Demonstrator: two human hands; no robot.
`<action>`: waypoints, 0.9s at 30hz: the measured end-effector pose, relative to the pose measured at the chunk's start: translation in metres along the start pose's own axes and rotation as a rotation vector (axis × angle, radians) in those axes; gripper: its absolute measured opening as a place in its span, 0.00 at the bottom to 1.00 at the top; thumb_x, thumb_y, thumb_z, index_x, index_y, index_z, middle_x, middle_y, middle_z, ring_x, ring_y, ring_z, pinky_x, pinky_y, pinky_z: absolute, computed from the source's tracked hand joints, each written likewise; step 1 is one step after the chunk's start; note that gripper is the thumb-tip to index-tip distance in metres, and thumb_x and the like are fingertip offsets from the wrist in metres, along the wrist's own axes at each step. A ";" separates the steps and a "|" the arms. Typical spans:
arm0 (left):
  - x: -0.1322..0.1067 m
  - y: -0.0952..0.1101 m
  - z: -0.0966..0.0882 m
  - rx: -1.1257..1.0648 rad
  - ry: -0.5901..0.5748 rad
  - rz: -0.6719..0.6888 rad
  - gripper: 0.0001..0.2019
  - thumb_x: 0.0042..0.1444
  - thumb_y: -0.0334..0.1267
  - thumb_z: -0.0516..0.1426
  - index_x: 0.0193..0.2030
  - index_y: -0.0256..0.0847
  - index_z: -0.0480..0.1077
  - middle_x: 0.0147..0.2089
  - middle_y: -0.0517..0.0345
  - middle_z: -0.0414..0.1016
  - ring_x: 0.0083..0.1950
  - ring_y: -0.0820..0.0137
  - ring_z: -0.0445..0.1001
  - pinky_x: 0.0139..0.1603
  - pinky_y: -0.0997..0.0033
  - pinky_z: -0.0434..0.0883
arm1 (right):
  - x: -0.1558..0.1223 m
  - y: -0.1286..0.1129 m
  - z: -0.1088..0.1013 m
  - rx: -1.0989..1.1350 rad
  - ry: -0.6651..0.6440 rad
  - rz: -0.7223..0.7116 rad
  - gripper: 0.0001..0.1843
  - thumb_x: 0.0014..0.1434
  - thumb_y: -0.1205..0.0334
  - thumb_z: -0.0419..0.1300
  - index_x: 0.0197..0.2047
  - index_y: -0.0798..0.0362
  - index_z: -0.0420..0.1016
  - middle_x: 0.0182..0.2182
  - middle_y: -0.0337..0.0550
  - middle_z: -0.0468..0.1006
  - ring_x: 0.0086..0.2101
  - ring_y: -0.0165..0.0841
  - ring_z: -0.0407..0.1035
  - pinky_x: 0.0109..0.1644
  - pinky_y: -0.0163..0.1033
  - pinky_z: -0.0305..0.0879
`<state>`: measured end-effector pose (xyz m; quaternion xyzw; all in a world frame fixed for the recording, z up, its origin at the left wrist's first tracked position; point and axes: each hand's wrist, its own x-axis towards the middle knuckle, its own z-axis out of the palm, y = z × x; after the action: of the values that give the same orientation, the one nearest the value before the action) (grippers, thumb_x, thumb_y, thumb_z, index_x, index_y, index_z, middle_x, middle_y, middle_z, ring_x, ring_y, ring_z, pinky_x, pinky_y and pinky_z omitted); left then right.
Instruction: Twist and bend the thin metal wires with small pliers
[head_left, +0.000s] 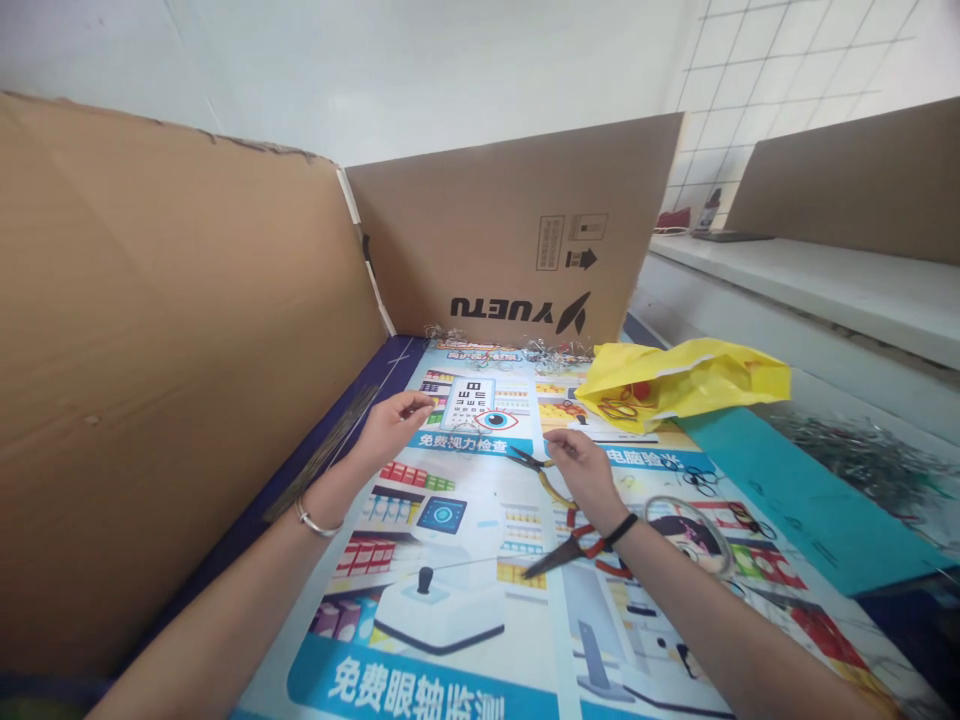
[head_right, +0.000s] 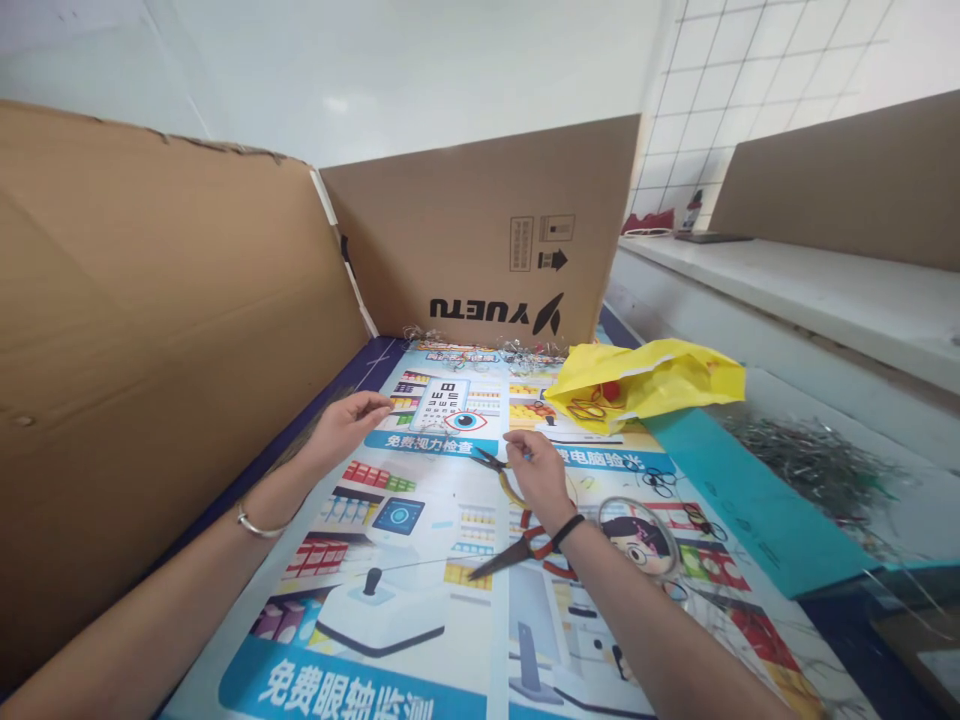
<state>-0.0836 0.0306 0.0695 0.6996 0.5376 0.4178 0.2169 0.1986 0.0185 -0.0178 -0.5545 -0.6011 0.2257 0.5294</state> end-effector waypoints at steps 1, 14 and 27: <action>-0.003 0.006 -0.004 0.030 -0.034 0.005 0.12 0.50 0.44 0.54 0.36 0.38 0.72 0.35 0.56 0.75 0.36 0.71 0.70 0.38 0.72 0.66 | 0.001 0.001 0.000 0.023 0.006 0.017 0.11 0.50 0.60 0.54 0.35 0.53 0.74 0.32 0.43 0.76 0.33 0.35 0.67 0.40 0.43 0.64; -0.096 0.035 -0.016 0.273 -0.130 -0.126 0.13 0.54 0.45 0.50 0.29 0.39 0.68 0.21 0.65 0.62 0.23 0.77 0.58 0.24 0.77 0.55 | 0.005 0.004 0.001 0.106 -0.029 0.034 0.13 0.46 0.59 0.55 0.33 0.54 0.75 0.30 0.43 0.76 0.32 0.34 0.67 0.40 0.42 0.62; -0.165 0.034 -0.019 0.224 -0.309 -0.217 0.09 0.53 0.40 0.52 0.36 0.40 0.70 0.34 0.60 0.73 0.34 0.73 0.69 0.35 0.75 0.64 | 0.008 0.010 0.004 0.245 -0.041 0.119 0.14 0.44 0.58 0.57 0.34 0.56 0.75 0.30 0.41 0.76 0.32 0.31 0.67 0.39 0.38 0.62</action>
<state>-0.0921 -0.1375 0.0479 0.7132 0.6130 0.2174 0.2614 0.2006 0.0296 -0.0249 -0.5156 -0.5457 0.3398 0.5665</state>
